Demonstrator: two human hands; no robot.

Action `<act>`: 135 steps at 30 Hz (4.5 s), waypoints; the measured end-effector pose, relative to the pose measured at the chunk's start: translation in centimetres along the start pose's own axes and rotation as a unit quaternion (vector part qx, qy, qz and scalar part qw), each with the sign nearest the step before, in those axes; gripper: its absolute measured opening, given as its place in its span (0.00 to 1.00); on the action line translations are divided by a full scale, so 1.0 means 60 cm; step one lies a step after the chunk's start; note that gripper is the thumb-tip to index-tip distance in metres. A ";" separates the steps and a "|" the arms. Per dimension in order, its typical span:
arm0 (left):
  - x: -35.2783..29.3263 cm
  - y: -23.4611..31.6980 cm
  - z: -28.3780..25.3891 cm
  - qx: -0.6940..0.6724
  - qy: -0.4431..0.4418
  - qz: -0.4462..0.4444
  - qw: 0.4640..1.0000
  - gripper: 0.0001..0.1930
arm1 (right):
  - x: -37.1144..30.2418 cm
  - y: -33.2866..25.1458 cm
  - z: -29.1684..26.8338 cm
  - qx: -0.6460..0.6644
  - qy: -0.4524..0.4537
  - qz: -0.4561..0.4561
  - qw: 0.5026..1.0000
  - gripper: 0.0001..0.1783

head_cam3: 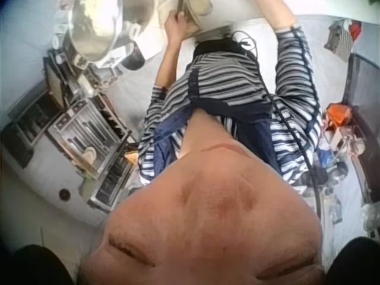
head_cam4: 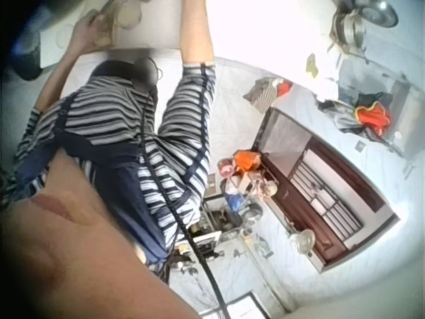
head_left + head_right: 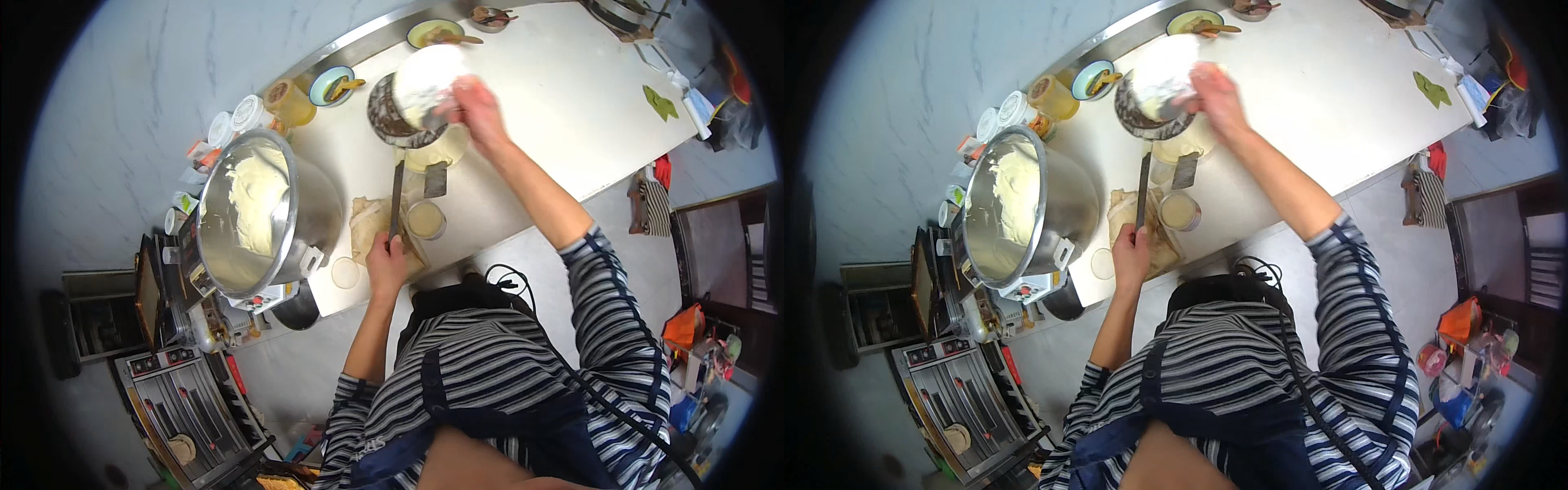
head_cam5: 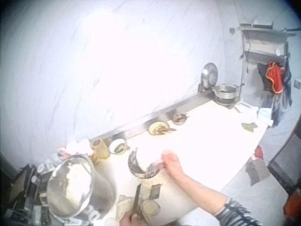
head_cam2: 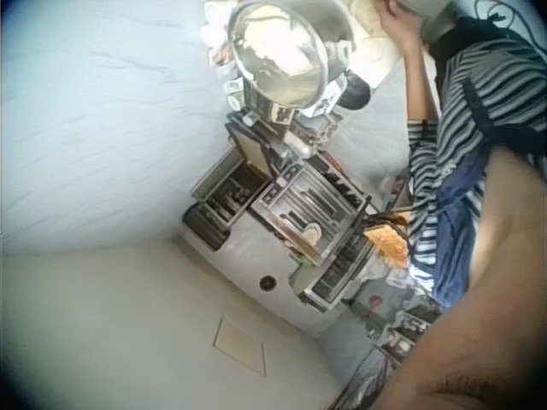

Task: The person scoops dough from a stand mixer bowl into a white bowl using a ladle and a bench scraper, then washes the mixer whisk attachment in the sink with a sponge and running water.

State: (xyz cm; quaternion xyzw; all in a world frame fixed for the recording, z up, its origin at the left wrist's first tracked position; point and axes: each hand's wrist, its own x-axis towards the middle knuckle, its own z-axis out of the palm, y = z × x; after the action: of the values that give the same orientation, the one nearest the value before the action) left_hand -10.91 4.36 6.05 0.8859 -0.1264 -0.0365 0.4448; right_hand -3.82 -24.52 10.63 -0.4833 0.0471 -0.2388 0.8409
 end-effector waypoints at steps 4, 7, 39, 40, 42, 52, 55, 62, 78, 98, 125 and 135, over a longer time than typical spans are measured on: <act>0.028 -0.005 -0.036 -0.246 -0.108 -0.203 0.942 0.14 | -0.064 -0.040 -0.089 -0.346 0.109 -0.156 0.919 0.18; 0.038 0.008 -0.067 -0.394 -0.177 -0.269 0.861 0.14 | -0.092 0.004 -0.125 -0.589 0.007 -0.221 0.778 0.22; -0.002 -0.009 -0.032 -0.223 -0.219 -0.134 0.941 0.16 | -0.069 -0.139 0.102 -0.688 -0.217 -0.433 0.540 0.25; -0.009 -0.016 -0.032 -0.214 -0.218 -0.124 0.944 0.16 | -0.059 -0.143 0.099 -0.673 -0.230 -0.383 0.590 0.24; -0.021 -0.029 -0.037 -0.210 -0.222 -0.145 0.941 0.16 | -0.026 -0.149 0.083 -0.615 -0.184 -0.352 0.681 0.11; -0.025 -0.009 -0.083 -0.376 -0.305 -0.151 0.862 0.26 | 0.036 0.002 -0.111 -0.200 -0.106 0.158 0.961 0.10; -0.017 0.004 -0.085 -0.441 -0.290 -0.182 0.830 0.27 | -0.009 0.066 -0.164 -0.233 -0.010 0.237 0.943 0.10; 0.003 0.019 -0.076 -0.440 -0.269 -0.186 0.836 0.27 | -0.051 0.008 -0.140 -0.518 0.038 -0.034 0.854 0.20; -0.033 0.000 -0.082 -0.336 -0.269 -0.153 0.890 0.27 | 0.036 -0.003 -0.032 -0.508 -0.069 -0.180 0.840 0.18; -0.030 0.037 -0.376 -0.317 0.166 -0.016 0.934 0.10 | 0.054 -0.123 -0.017 -0.106 -0.104 0.133 0.980 0.16; 0.291 -0.315 -0.654 -0.258 0.127 -0.010 0.958 0.17 | 0.052 0.491 0.519 -0.808 -0.352 0.204 0.425 0.15; 0.264 -0.311 -0.640 -0.307 0.088 -0.018 0.947 0.14 | 0.037 0.528 0.477 -0.779 -0.386 0.193 0.454 0.17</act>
State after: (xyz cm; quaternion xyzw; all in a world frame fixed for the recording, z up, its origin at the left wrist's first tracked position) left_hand 14.75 40.89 15.06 0.7080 -0.0535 -0.0031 0.7042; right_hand 18.30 10.36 -0.35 -0.9581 -0.0241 0.2770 0.0695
